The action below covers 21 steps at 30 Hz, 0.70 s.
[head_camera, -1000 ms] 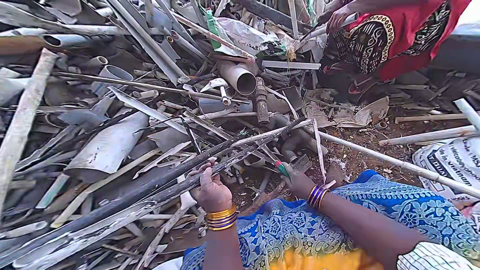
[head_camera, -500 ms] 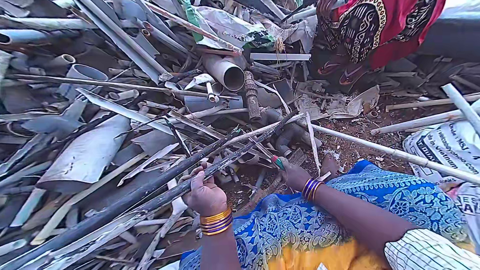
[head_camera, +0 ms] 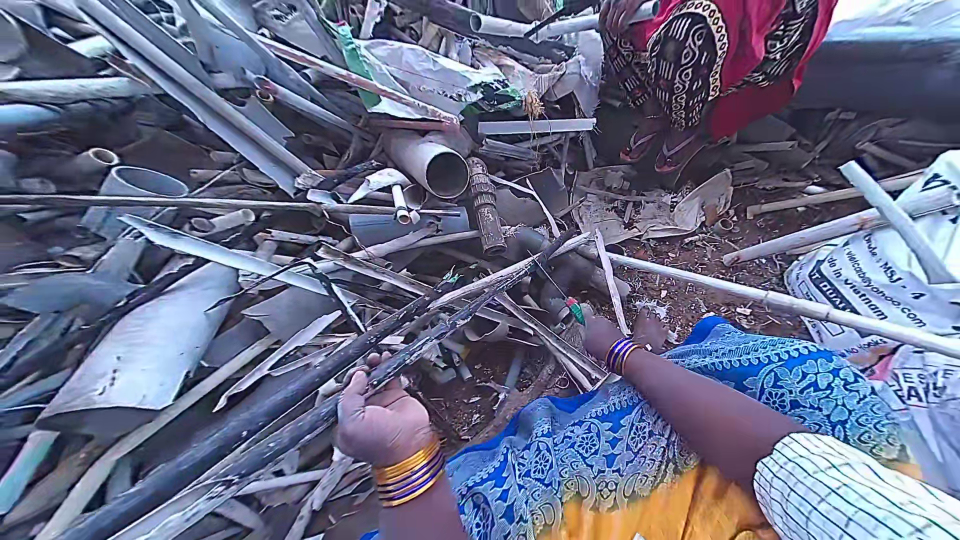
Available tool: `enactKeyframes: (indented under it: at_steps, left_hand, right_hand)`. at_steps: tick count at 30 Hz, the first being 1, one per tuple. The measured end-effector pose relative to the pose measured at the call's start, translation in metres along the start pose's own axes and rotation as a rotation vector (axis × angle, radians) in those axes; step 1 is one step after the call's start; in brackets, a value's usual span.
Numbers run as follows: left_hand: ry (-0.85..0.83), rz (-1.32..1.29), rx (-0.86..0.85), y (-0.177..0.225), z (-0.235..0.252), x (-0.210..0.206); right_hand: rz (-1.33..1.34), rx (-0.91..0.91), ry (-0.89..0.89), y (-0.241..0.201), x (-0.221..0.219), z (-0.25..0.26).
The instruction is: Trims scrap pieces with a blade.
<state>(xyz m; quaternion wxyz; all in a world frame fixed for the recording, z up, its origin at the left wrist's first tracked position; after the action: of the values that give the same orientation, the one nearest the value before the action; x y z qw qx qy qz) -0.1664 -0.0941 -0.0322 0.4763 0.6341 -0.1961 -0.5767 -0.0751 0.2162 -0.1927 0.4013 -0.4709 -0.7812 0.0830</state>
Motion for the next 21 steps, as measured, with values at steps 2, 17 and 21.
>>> enactKeyframes:
  at_steps: [2,17,21]
  left_hand:
    - [-0.012,0.011,-0.013,0.0028,0.0009,-0.0015]
    - [0.01,0.036,-0.006,-0.0066,0.0038,0.0034]
    - [0.002,0.038,-0.005,-0.006,0.0029,0.0027]
  right_hand:
    - [0.102,0.035,0.02,-0.009,-0.0046,-0.0038]
    - [0.113,0.056,-0.013,-0.0051,-0.0065,0.0002]
    - [0.103,0.053,-0.019,-0.0061,-0.0073,0.001]
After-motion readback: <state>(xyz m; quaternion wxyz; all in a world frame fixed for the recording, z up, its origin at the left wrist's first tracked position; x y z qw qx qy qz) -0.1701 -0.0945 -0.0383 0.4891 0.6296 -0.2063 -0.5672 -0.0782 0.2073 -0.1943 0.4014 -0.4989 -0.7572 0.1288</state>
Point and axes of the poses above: each hand's wrist, its own z-axis towards the middle knuckle, its own x-axis out of the back of the hand, y = z × x, the point moved 7 cm from there along z, towards the middle knuckle, and after that the axes turned 8 degrees about -y, right-handed, at the moved point
